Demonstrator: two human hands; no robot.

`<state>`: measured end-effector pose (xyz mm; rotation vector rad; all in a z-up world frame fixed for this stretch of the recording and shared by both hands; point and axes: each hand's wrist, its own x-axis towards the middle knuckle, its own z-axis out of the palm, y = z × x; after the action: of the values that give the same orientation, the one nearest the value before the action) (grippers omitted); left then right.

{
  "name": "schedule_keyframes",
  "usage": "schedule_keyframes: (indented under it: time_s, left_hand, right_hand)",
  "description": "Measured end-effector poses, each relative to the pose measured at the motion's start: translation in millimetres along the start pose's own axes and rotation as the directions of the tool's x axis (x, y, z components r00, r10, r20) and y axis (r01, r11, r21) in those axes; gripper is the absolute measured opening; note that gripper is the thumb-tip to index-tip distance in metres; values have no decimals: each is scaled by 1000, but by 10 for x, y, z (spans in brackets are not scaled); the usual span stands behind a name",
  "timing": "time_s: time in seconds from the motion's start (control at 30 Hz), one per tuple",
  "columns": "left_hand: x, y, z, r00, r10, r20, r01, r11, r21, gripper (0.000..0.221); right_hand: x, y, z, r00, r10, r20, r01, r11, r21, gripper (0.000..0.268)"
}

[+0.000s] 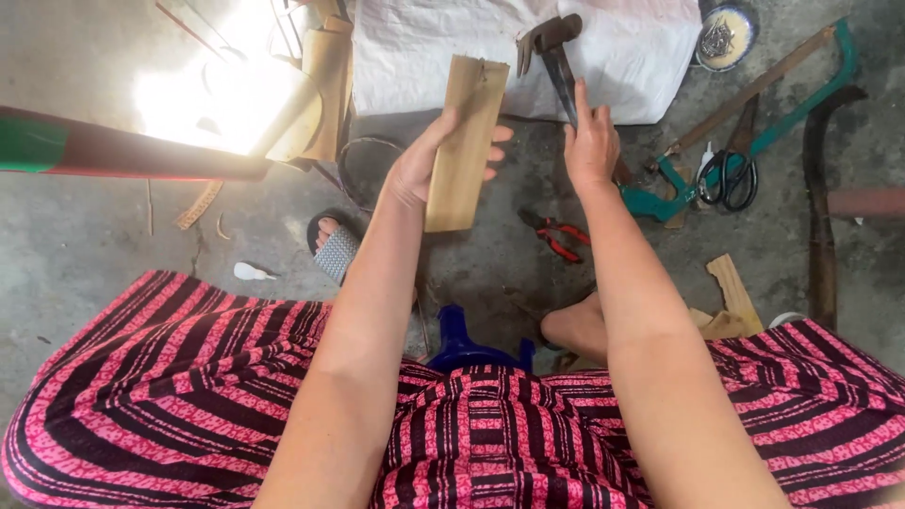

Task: Assembling a wooden component by hammering a flexible frame onto a wooden board and making adjustments with pliers.

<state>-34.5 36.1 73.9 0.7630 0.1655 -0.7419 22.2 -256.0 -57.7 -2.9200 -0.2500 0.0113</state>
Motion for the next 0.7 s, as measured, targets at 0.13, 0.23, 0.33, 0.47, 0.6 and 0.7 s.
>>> schedule_keyframes:
  time_s: [0.13,0.23,0.33,0.47,0.6,0.7]
  left_hand:
    - [-106,10,252,992,123,33,-111,961,-255,106]
    - [-162,95,425,978,197,63,-166,931,-326,112]
    - [-240,145,562,970,235,65,-202,924,-324,116]
    - [-335,175,668,954,269,131,-219,927,-305,120]
    - [-417,175,784,948,286,140,-225,913,-340,121]
    - [-460,175,827,942,304,142,-247,915,-319,119]
  right_hand:
    - [-241,-155,-82,993,-33,-111,37,999,33,62]
    - [-750,-255,-40,982,-113,-149,123,991,61,34]
    - [-1396,-117,240,994,-94,59,91,995,40,38]
    - [-1854,125,424,939,19,344,17,995,-101,72]
    - [-1899,151,275,915,113,387,-98,993,-59,72]
    - [-1935,185,333,963,42,266,-14,994,-108,55]
